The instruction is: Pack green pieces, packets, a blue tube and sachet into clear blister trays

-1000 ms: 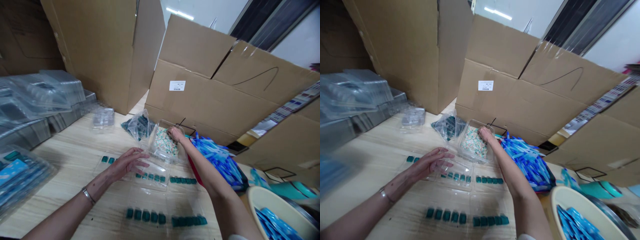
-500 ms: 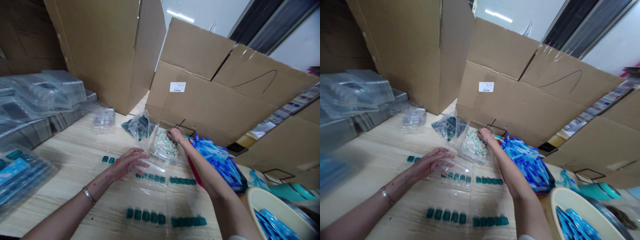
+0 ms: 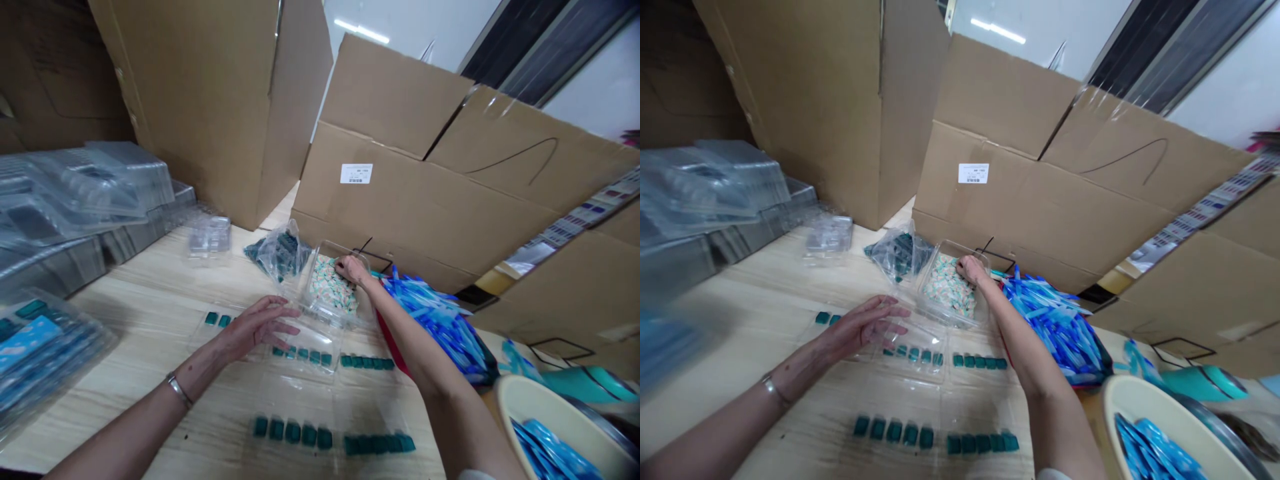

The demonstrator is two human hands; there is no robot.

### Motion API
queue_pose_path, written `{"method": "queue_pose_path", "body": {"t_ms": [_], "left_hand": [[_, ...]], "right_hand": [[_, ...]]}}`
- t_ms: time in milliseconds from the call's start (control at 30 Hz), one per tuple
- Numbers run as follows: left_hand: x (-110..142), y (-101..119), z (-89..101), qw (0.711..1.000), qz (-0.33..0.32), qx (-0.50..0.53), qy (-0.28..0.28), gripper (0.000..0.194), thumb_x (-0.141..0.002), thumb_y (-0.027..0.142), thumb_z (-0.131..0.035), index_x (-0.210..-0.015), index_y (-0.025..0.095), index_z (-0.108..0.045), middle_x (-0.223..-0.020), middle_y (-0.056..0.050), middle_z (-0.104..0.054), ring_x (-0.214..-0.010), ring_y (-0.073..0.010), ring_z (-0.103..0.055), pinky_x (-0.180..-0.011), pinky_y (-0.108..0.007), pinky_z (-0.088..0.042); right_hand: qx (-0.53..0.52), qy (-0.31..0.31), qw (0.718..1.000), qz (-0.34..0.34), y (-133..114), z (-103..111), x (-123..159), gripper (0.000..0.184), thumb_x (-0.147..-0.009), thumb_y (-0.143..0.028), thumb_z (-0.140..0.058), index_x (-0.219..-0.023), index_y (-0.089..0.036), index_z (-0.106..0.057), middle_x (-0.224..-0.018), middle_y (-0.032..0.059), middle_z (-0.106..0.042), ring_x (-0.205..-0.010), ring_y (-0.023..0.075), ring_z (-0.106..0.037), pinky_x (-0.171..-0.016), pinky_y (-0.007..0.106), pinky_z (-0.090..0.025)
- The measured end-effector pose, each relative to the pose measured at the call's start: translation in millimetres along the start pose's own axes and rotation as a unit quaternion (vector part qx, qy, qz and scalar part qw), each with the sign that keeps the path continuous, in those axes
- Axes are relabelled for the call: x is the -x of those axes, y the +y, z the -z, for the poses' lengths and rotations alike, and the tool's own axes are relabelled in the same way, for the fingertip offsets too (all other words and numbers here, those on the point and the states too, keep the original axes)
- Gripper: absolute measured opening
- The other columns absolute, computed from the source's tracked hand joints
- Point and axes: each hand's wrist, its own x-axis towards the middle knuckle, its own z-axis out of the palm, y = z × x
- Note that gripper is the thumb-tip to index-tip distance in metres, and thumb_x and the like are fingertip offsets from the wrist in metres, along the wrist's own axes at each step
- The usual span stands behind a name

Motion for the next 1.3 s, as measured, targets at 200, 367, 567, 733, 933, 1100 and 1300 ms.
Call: {"method": "queue_pose_path", "body": {"t_ms": [200, 367, 567, 733, 933, 1100, 1300], "left_hand": [[1, 2, -2.3, 1.000, 0.006, -0.009, 0.009, 0.033, -0.079, 0.033, -0.062, -0.105, 0.019, -0.048, -0.124, -0.016, -0.057, -0.094, -0.0289, -0.066, -0.066, -0.041, -0.056], [1, 3, -3.3, 1.000, 0.000, -0.016, 0.010, 0.033, -0.080, 0.033, -0.062, -0.105, 0.019, -0.047, -0.123, -0.017, -0.057, -0.094, -0.0288, -0.065, -0.066, -0.040, -0.056], [1, 1, -2.0, 1.000, 0.000, -0.021, 0.005, 0.032, -0.081, 0.033, -0.061, -0.105, 0.018, -0.046, -0.124, -0.018, -0.056, -0.095, -0.0292, -0.065, -0.067, -0.041, -0.055], [0, 1, -0.7, 1.000, 0.001, -0.020, 0.001, 0.032, -0.081, 0.033, -0.060, -0.105, 0.018, -0.045, -0.125, -0.019, -0.055, -0.094, -0.0288, -0.065, -0.068, -0.042, -0.055], [-1, 1, 0.2, 1.000, 0.008, -0.021, 0.007, 0.033, -0.080, 0.034, -0.061, -0.105, 0.019, -0.045, -0.126, -0.017, -0.055, -0.095, -0.0291, -0.065, -0.068, -0.042, -0.055], [0, 1, -0.9, 1.000, 0.007, -0.023, 0.004, 0.033, -0.081, 0.033, -0.060, -0.106, 0.018, -0.044, -0.125, -0.018, -0.055, -0.095, -0.0290, -0.065, -0.067, -0.041, -0.055], [1, 2, -1.9, 1.000, 0.005, -0.025, 0.007, 0.033, -0.081, 0.033, -0.060, -0.105, 0.018, -0.044, -0.125, -0.018, -0.055, -0.094, -0.0285, -0.065, -0.067, -0.040, -0.056]], "right_hand": [[-0.006, 0.035, 0.999, -0.002, 2, 2, 0, 0.029, -0.088, -0.025, -0.039, -0.096, -0.019, -0.066, -0.097, 0.0052, -0.070, -0.088, 0.0147, -0.062, -0.071, 0.020, -0.040], [0.001, 0.037, 0.998, 0.041, 1, 2, 0, 0.027, -0.088, -0.022, -0.041, -0.099, -0.017, -0.065, -0.101, 0.0072, -0.068, -0.095, 0.0153, -0.060, -0.078, 0.020, -0.040], [0.021, 0.022, 0.993, 0.118, -6, 0, 4, 0.023, -0.089, -0.022, -0.043, -0.093, -0.015, -0.065, -0.098, 0.0092, -0.065, -0.095, 0.0160, -0.057, -0.080, 0.022, -0.039], [0.028, 0.017, 0.987, 0.156, -4, -1, 5, 0.025, -0.092, -0.027, -0.043, -0.093, -0.015, -0.065, -0.099, 0.0089, -0.063, -0.093, 0.0149, -0.056, -0.080, 0.021, -0.039], [0.046, 0.036, 0.988, 0.141, -2, -2, 0, 0.032, -0.095, -0.023, -0.034, -0.089, -0.012, -0.064, -0.096, 0.0130, -0.063, -0.090, 0.0180, -0.056, -0.080, 0.025, -0.041], [0.048, 0.047, 0.989, 0.128, -3, -6, -2, 0.030, -0.093, -0.018, -0.036, -0.088, -0.011, -0.064, -0.098, 0.0168, -0.063, -0.093, 0.0207, -0.056, -0.081, 0.028, -0.041], [-0.006, 0.041, 0.986, 0.160, 5, -12, -1, 0.024, -0.091, -0.020, -0.043, -0.091, -0.013, -0.066, -0.093, 0.0115, -0.066, -0.090, 0.0173, -0.059, -0.079, 0.024, -0.041]]}}
